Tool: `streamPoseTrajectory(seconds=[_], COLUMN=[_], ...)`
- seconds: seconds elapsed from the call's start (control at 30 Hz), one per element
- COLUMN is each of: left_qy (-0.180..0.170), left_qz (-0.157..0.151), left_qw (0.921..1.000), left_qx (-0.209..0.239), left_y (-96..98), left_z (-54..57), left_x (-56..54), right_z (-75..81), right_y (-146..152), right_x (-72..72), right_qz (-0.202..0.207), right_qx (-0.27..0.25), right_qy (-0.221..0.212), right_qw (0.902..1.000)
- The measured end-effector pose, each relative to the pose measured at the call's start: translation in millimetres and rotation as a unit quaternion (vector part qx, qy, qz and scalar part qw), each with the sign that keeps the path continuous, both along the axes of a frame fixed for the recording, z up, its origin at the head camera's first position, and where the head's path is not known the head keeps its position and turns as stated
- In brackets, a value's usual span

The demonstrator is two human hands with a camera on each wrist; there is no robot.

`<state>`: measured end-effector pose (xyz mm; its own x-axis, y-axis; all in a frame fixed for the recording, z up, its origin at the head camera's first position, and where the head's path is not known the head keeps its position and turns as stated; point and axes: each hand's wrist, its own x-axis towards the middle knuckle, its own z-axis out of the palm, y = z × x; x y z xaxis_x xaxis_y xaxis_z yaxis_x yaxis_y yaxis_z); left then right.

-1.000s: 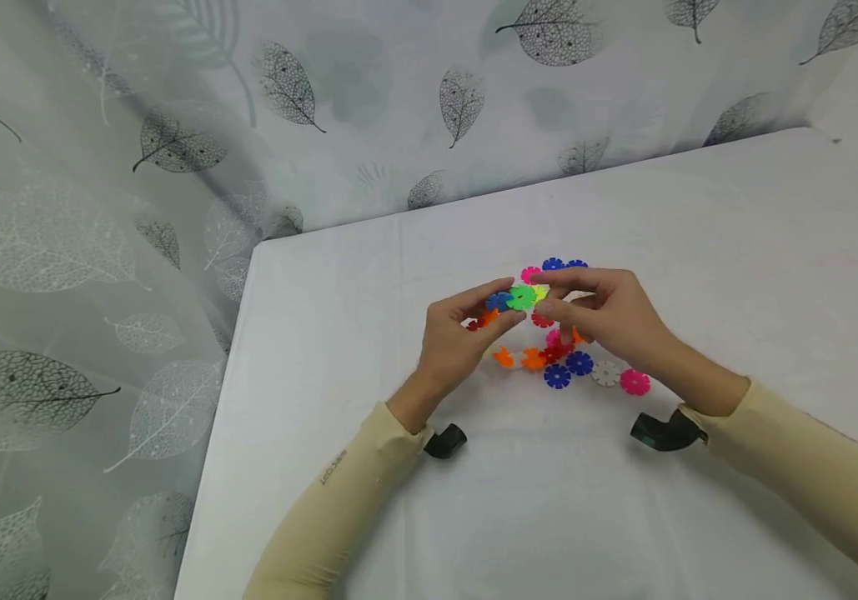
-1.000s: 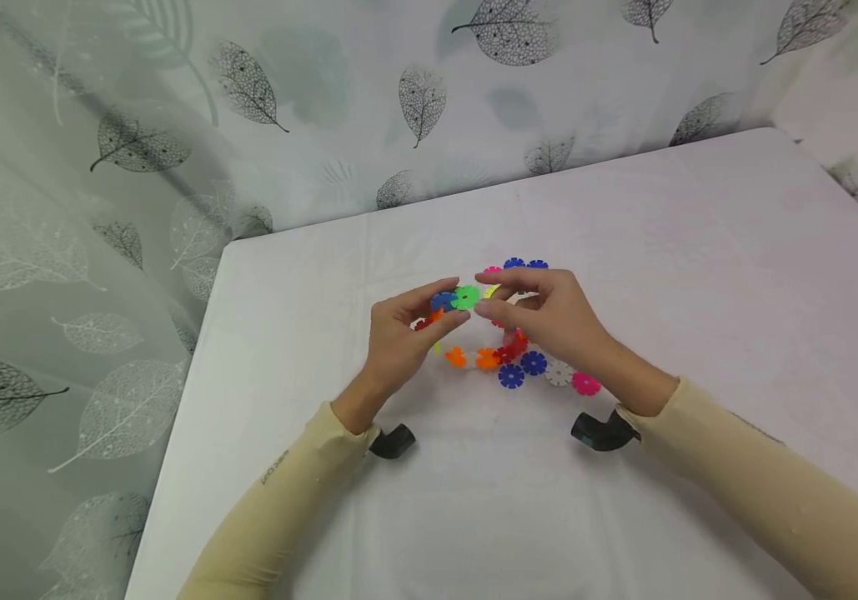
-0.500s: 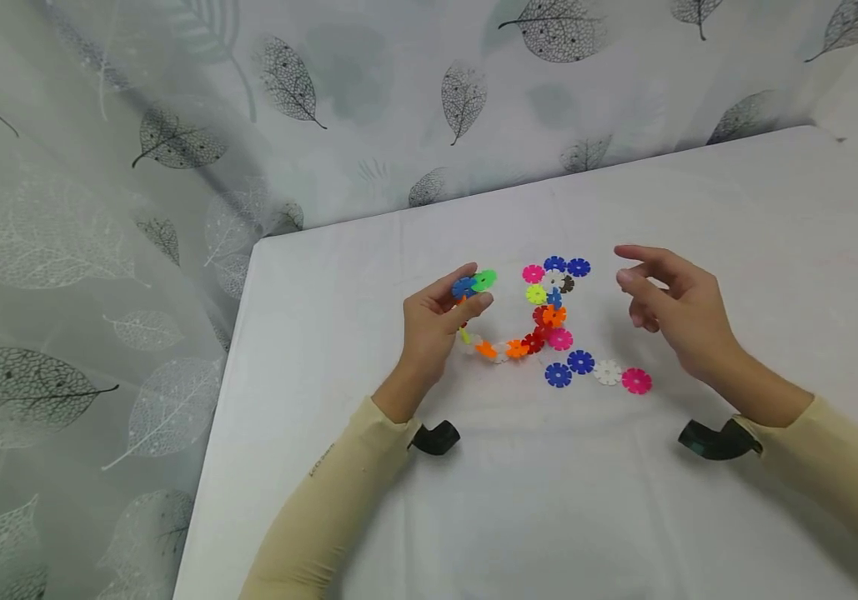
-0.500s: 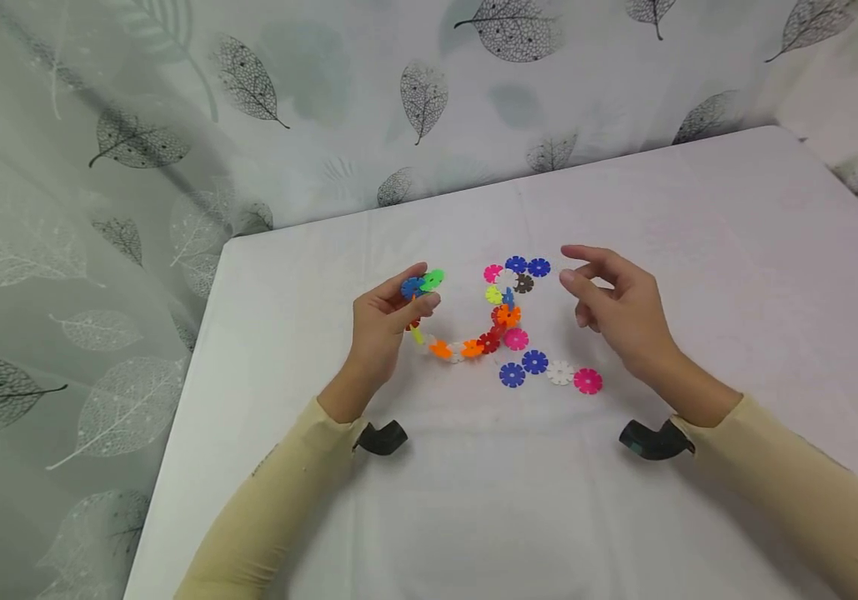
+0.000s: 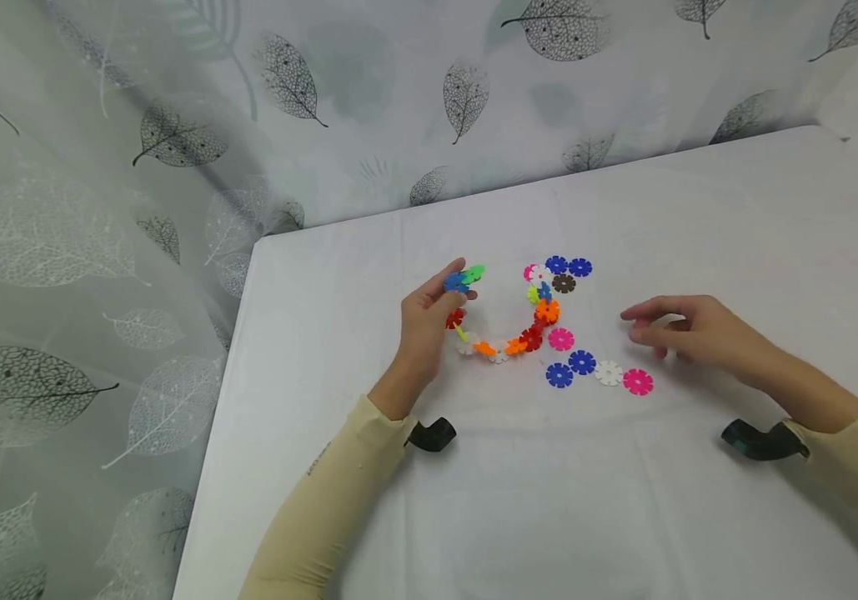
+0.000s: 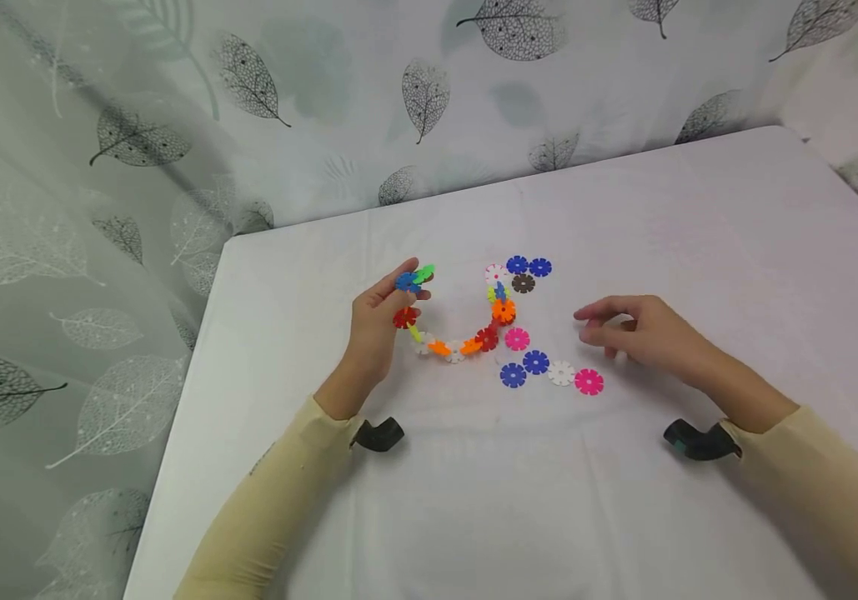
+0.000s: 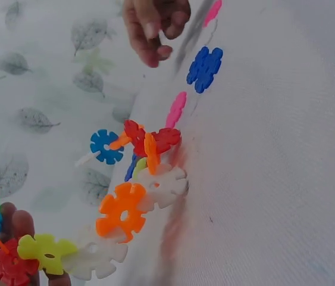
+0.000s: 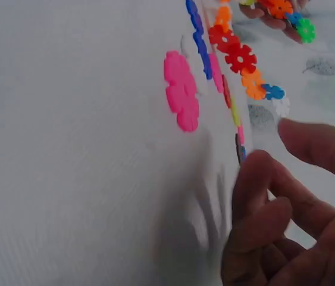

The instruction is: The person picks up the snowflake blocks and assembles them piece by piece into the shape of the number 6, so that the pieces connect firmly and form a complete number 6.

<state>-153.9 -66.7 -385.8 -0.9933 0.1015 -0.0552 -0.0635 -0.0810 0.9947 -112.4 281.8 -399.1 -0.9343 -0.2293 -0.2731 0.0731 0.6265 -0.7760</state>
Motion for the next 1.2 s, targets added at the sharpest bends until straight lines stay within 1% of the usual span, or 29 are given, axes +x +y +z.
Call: streamPoseTrajectory(seconds=[0.07,0.13,0.2,0.3,0.43,0.5,0.67,0.73,0.87,0.97,1.03,1.1,1.2], left_qy=[-0.028,-0.050,-0.065,-0.073,-0.072,-0.074,-0.080,-0.075,-0.063,-0.059,-0.052,-0.033,0.008], left_qz=[0.006,0.005,0.000,-0.007,-0.004,-0.004,-0.005,-0.003,0.001,0.005,0.005,0.001,-0.016], left_qw=[0.9994,0.9977,0.9955,0.9925,0.9916,0.9918,0.9939,0.9951,0.9962,0.9968,0.9979,0.9991,0.9998], left_qx=[0.018,0.045,0.070,0.098,0.107,0.105,0.076,0.064,0.060,0.052,0.039,0.025,0.012], left_y=[-1.1,-2.3,-3.4,-4.4,-4.9,-5.1,-5.7,-5.6,-3.4,-1.0,0.3,1.4,3.4], left_z=[0.9,1.3,1.5,2.0,1.8,1.4,0.1,0.1,2.1,4.5,6.6,8.0,10.2], left_x=[-1.5,-2.8,-3.6,-4.0,-4.8,-5.1,-5.0,-4.3,-1.6,1.0,3.3,5.4,8.4], right_z=[-1.1,-1.3,-1.4,0.1,3.3,4.5,5.1,4.6,4.5,6.1,7.5,9.2,11.8], right_y=[2,2,1,-3,-8,-9,-10,-11,-15,-19,-22,-24,-28], right_x=[0.2,0.7,1.2,2.5,5.1,6.3,7.6,7.6,8.2,9.1,9.1,9.0,8.4], right_qz=[0.043,0.074,0.088,0.097,0.100,0.105,0.123,0.130,0.144,0.141,0.134,0.126,0.111], right_qx=[0.020,0.030,0.037,0.052,0.085,0.098,0.104,0.102,0.089,0.074,0.063,0.056,0.043], right_qy=[0.001,0.007,0.012,0.012,0.005,0.005,0.005,0.004,-0.001,-0.002,0.005,0.017,0.042], right_qw=[0.9989,0.9968,0.9954,0.9939,0.9913,0.9897,0.9870,0.9862,0.9856,0.9872,0.9889,0.9903,0.9920])
